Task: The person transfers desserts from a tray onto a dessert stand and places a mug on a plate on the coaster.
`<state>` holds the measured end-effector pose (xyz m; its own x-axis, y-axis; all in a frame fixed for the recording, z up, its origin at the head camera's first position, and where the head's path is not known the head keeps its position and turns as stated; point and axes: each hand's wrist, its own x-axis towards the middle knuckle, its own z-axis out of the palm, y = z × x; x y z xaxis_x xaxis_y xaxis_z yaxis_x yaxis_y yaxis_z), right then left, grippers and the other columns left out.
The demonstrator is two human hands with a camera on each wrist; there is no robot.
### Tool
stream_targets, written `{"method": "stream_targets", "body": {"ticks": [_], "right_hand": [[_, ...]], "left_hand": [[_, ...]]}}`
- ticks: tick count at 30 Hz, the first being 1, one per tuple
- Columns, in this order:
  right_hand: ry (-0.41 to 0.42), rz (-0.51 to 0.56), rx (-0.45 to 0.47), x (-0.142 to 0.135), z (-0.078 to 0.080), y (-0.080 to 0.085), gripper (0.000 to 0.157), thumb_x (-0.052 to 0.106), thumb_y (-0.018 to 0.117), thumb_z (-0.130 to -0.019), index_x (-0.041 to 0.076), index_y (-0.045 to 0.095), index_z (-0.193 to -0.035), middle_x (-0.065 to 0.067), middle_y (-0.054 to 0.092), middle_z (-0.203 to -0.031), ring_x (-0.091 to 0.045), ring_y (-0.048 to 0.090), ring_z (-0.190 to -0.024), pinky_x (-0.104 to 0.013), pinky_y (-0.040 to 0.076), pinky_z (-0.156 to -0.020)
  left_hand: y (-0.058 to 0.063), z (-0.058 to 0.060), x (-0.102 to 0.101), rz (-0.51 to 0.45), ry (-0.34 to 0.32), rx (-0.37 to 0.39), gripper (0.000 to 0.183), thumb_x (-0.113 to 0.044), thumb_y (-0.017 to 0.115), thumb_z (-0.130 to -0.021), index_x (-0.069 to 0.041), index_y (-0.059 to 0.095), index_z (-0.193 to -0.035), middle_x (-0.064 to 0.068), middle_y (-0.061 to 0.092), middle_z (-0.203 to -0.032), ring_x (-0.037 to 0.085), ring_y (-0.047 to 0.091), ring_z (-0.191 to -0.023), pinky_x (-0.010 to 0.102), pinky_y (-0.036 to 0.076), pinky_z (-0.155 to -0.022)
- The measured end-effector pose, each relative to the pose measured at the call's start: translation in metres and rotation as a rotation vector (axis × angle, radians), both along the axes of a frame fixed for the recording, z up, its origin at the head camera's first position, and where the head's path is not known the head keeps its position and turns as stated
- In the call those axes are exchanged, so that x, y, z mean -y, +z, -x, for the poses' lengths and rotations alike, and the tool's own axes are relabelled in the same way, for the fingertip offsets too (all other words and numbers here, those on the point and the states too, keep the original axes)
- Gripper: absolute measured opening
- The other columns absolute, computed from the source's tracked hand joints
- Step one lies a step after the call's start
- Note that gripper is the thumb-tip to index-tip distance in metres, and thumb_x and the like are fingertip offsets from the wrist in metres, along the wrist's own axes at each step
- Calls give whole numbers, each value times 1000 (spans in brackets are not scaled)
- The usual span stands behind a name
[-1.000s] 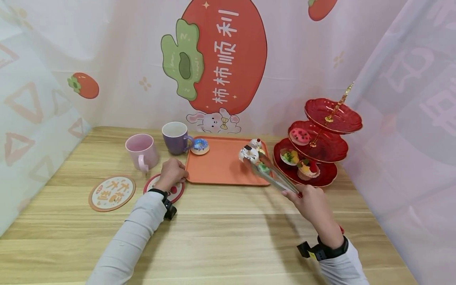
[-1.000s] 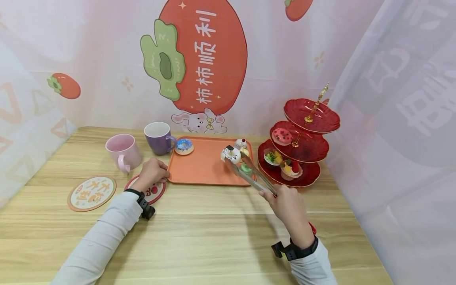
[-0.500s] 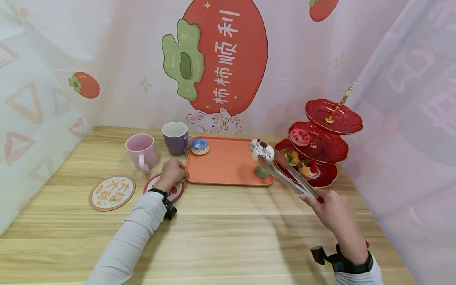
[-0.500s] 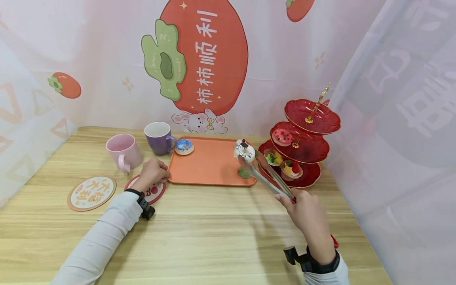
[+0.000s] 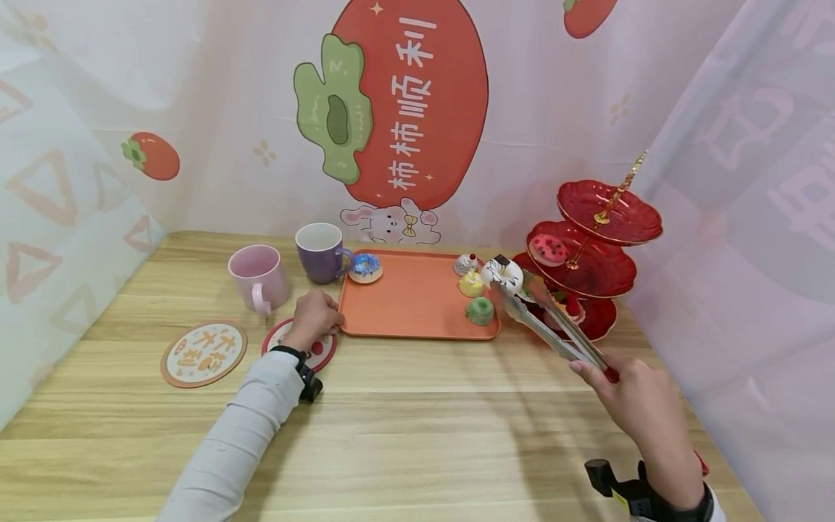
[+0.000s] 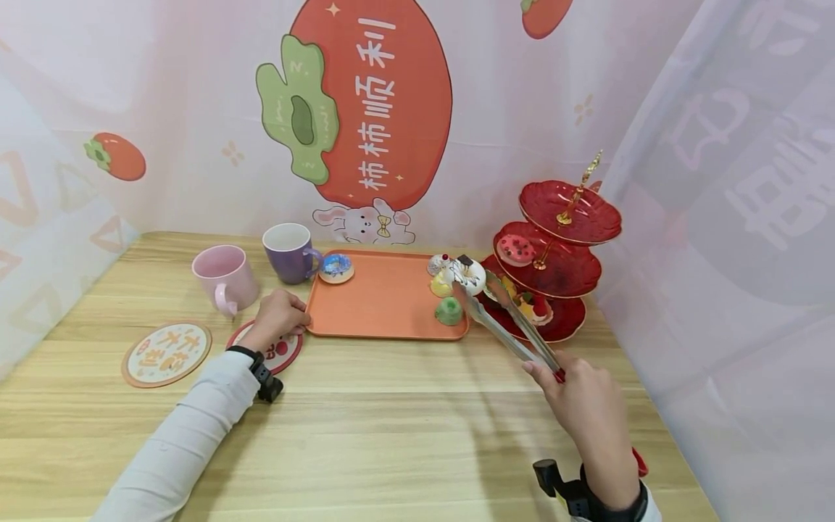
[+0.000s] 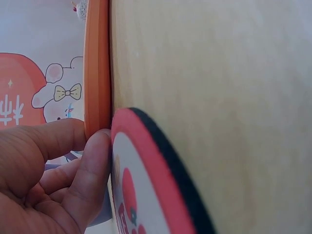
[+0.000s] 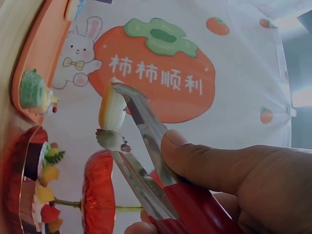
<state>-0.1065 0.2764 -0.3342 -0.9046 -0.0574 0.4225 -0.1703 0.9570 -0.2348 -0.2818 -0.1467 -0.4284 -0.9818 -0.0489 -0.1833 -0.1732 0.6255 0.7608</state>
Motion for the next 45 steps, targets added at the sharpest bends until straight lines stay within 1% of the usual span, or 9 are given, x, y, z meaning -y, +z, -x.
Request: {"method": "stream_targets", "body": {"ticks": [6, 13, 20, 24, 28, 33, 37, 40, 45], "right_hand": [[-41, -2, -29, -7, -9, 3, 32, 31, 73, -79, 0, 64, -78, 5, 39, -50, -14, 34, -42, -30, 27, -39], [-131, 11, 52, -19, -17, 9, 36, 37, 68, -84, 2, 64, -79, 3, 42, -53, -15, 35, -45, -31, 27, -41], [-155, 6, 2, -26, -25, 10, 35, 38, 69, -82, 10, 55, -66, 4, 38, -51, -16, 33, -44, -31, 24, -41], [-185, -1, 9, -33, -28, 12, 39, 41, 67, -83, 1, 65, -82, 1, 47, -54, -19, 38, -44, -33, 27, -40], [-212, -13, 22, -41, -28, 12, 52, 43, 65, -84, -7, 65, -96, -4, 55, -58, -23, 42, -45, -35, 30, -39], [-251, -23, 69, -51, -26, 12, 59, 47, 62, -85, -10, 63, -100, -9, 57, -61, -25, 43, -45, -36, 31, -38], [-302, -27, 136, -57, -24, 13, 65, 50, 58, -87, -12, 60, -106, -17, 61, -69, -33, 48, -49, -41, 35, -40], [-339, -31, 157, -61, -23, 14, 67, 51, 57, -87, -12, 59, -108, -21, 62, -73, -39, 51, -53, -45, 38, -43], [-378, -53, 170, -67, -21, 17, 68, 52, 56, -87, -12, 59, -108, -26, 61, -74, -41, 50, -52, -46, 39, -42]], "left_hand": [[-1, 2, 0, 1, -1, 3, 9, -2, 70, -74, 4, 69, -81, 6, 60, -58, 13, 56, -45, 25, 46, -41], [-1, 2, 1, -4, 1, 7, 9, -2, 70, -74, 4, 69, -81, 6, 60, -58, 14, 57, -46, 25, 46, -41], [-2, 2, 1, -12, -3, 12, 9, -1, 70, -74, 4, 69, -81, 6, 61, -58, 15, 58, -46, 26, 46, -40], [-2, 1, 1, -19, -2, 11, 9, -2, 70, -74, 4, 69, -81, 6, 60, -58, 14, 57, -46, 26, 46, -40], [-2, 1, 1, -29, -5, -4, 9, -1, 70, -74, 4, 69, -80, 6, 60, -58, 14, 57, -45, 26, 46, -39], [-2, 0, 2, -27, -5, -21, 9, 0, 69, -73, 4, 68, -80, 7, 61, -59, 14, 58, -46, 25, 46, -39], [-1, 0, 2, -21, -1, -25, 9, 0, 69, -72, 4, 68, -81, 7, 61, -59, 14, 58, -46, 25, 46, -40], [-1, 0, 1, -18, 2, -17, 10, 0, 70, -73, 4, 68, -81, 7, 61, -59, 14, 58, -45, 24, 46, -40], [-1, 1, 0, -11, 1, -5, 9, -1, 70, -74, 4, 69, -81, 7, 61, -59, 14, 57, -45, 24, 46, -40]]}}
